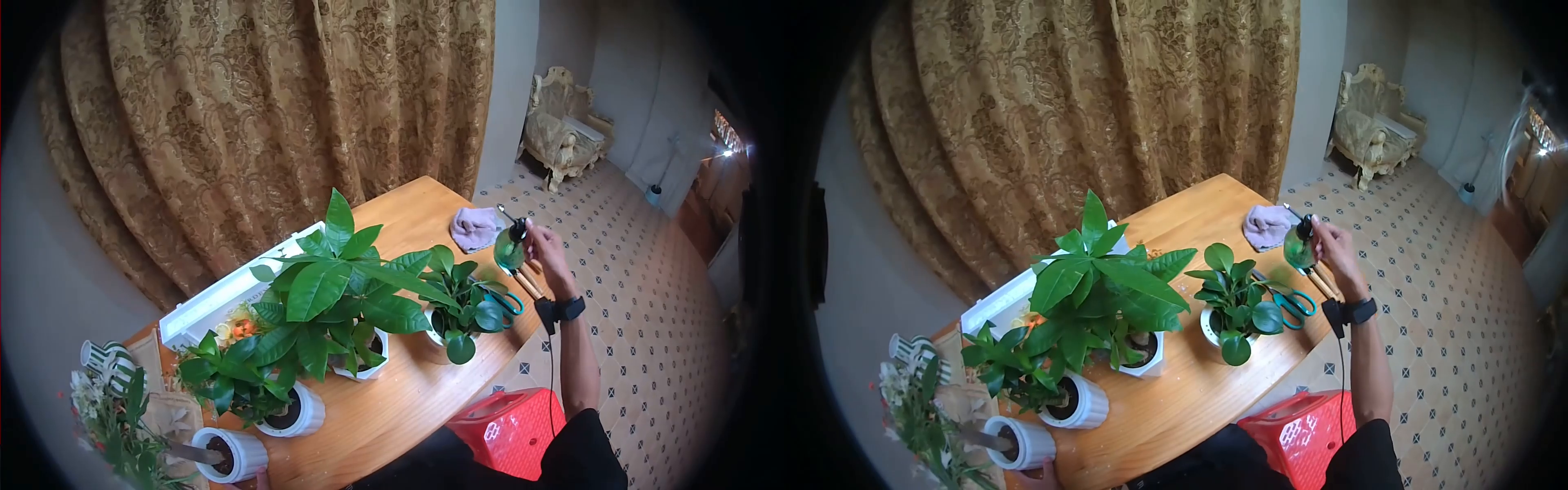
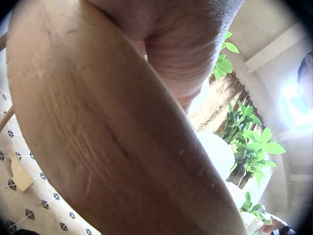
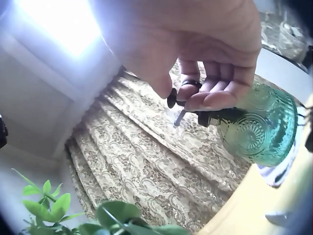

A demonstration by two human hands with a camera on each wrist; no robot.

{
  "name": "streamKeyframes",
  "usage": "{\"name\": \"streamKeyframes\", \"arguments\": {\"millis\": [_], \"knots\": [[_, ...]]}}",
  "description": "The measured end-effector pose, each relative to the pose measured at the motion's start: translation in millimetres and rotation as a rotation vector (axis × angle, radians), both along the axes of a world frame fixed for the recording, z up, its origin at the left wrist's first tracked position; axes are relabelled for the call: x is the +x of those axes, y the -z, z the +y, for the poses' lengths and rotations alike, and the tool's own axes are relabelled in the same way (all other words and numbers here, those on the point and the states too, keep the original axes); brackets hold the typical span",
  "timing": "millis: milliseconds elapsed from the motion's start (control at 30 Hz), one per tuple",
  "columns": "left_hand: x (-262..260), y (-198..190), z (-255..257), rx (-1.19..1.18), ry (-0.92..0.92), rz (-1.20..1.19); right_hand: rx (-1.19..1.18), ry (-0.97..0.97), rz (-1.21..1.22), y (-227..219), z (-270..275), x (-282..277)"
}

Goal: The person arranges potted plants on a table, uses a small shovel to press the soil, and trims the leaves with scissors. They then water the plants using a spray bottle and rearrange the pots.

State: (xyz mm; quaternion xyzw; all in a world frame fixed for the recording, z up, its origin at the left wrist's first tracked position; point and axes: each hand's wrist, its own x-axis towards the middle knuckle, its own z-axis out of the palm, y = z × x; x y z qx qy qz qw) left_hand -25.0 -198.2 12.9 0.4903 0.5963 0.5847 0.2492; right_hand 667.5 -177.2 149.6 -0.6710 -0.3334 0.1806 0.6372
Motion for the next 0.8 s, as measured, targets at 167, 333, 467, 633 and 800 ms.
{"name": "streamKeyframes", "arguments": {"millis": [167, 333, 467, 633, 800], "knots": [[7, 5, 11, 0.014, 0.064, -0.040, -0.063, -0.046, -0.206, -84, -25, -25], [13, 1, 16, 0.032, 0.121, -0.080, -0.504, -0.209, -0.625, -150, -41, -75], [17, 0, 20, 0.053, 0.163, -0.112, -0.533, -0.369, -0.993, -143, -34, -102], [17, -5, 23, 0.085, 0.197, -0.139, -0.607, -0.361, -1.194, -137, -31, -142], [17, -18, 24, 0.122, 0.222, -0.162, -0.604, -0.333, -1.301, -138, -27, -167]]}}
